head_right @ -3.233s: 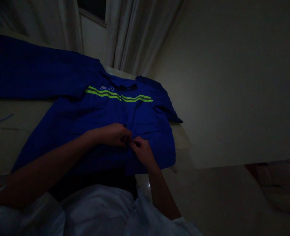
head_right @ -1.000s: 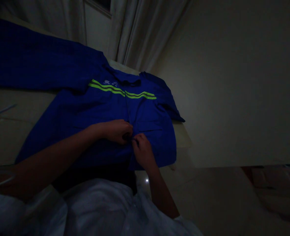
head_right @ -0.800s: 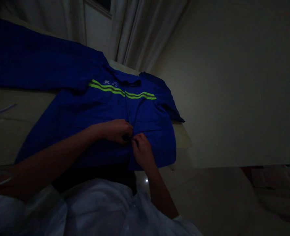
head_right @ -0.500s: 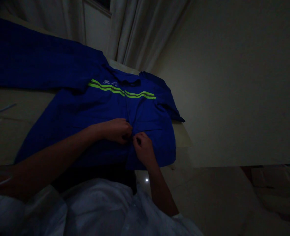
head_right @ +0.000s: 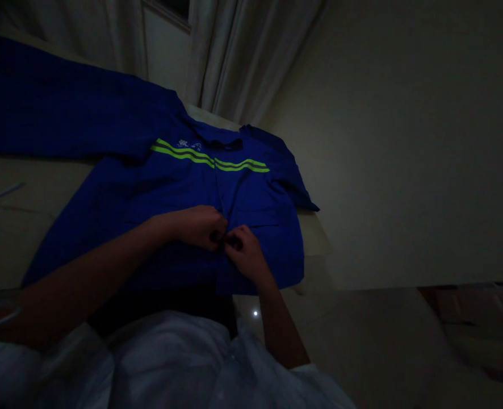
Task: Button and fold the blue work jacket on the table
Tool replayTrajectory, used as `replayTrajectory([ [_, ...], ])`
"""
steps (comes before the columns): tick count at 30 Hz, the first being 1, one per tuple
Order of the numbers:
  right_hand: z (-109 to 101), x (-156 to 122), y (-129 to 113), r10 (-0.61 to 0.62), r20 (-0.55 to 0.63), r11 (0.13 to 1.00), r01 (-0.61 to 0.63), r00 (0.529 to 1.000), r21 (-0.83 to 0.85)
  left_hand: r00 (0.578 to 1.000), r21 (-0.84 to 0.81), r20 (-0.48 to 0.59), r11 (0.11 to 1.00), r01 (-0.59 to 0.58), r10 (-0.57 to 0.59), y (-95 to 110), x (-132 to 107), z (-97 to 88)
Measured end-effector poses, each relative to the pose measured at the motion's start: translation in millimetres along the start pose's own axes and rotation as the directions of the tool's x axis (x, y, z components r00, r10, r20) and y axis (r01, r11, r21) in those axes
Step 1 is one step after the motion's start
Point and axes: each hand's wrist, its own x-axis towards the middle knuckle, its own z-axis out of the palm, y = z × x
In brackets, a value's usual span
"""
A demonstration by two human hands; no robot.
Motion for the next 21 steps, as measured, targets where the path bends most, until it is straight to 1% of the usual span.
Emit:
replayTrajectory([
  [2,0.7,0.5,0.5,0.009,-0.011,1.000,-0.008,1.000,0.027,0.998,-0.155,0.044,0.987,0.045,-0.039,-6.2,-0.6,-2.9],
  [4,2.0,1.3,1.7,0.021,-0.037,0.998,-0.019,0.999,0.063,0.998,-0.250,0.049,0.967,0.042,-0.030,-12.6,0.1,-3.7],
  [6,3.3,2.2,3.6,0.038,-0.060,0.994,-0.032,0.997,0.106,1.000,-0.266,0.025,0.964,0.025,-0.019,-17.2,1.4,-2.9],
  [8,4.2,3.3,5.9,0.053,-0.059,0.989,-0.045,0.997,0.139,0.999,-0.262,0.028,0.965,0.031,-0.024,-19.3,1.9,-2.1],
  [13,4.0,7.0,9.2,0.053,-0.007,0.989,-0.052,0.999,0.139,0.992,-0.304,0.111,0.948,0.095,-0.064,-17.6,-0.3,-4.0],
  [15,4.7,9.0,9.1,0.063,0.006,0.990,-0.064,0.998,0.123,0.985,-0.292,0.149,0.948,0.123,-0.082,-15.7,-0.6,-4.8],
  [17,6.3,11.4,8.6,0.090,0.015,0.990,-0.092,0.996,0.111,0.980,-0.239,0.165,0.959,0.152,-0.114,-13.3,-0.4,-4.7],
  [19,7.6,14.3,7.9,0.133,0.022,0.985,-0.135,0.991,0.111,0.976,-0.162,0.157,0.971,0.174,-0.148,-10.6,-0.1,-4.0],
  [21,7.1,18.3,7.1,0.192,0.039,0.971,-0.195,0.981,0.138,0.978,-0.084,0.128,0.981,0.174,-0.163,-7.9,-0.1,-3.2],
])
